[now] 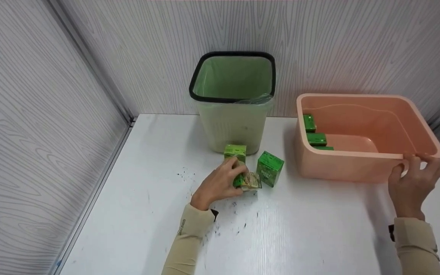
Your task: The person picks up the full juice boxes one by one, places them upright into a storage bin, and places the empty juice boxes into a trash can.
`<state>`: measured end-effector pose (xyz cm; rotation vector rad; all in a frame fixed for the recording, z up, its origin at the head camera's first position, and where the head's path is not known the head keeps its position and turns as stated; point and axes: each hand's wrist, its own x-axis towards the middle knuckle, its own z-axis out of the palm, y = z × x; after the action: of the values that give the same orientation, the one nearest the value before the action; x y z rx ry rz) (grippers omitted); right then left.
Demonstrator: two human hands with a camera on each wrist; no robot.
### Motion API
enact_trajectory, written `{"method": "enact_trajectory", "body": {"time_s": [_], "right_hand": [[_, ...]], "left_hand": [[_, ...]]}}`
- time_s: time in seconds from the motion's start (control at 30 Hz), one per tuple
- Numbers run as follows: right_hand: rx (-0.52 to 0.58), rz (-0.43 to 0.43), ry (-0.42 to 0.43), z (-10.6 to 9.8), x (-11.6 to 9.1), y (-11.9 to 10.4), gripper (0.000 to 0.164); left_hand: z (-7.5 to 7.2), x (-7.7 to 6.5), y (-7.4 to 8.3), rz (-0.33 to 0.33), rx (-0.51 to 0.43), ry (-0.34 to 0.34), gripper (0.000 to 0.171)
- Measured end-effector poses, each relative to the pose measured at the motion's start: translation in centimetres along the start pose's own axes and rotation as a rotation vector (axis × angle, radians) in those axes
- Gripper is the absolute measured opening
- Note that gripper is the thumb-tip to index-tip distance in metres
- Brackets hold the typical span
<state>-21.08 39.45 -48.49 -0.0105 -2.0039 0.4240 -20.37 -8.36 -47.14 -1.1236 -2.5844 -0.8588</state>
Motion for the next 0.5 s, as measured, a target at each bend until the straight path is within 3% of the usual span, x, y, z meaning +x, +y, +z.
{"method": "enact_trajectory", "body": {"time_s": [0.5], "right_hand": [[0.005,-0.001,-0.011,0.04,0.03,0.25,0.017]], "left_hand": [[0.06,0.15,0.29,0.032,-0.253,0.103,0.029]]}}
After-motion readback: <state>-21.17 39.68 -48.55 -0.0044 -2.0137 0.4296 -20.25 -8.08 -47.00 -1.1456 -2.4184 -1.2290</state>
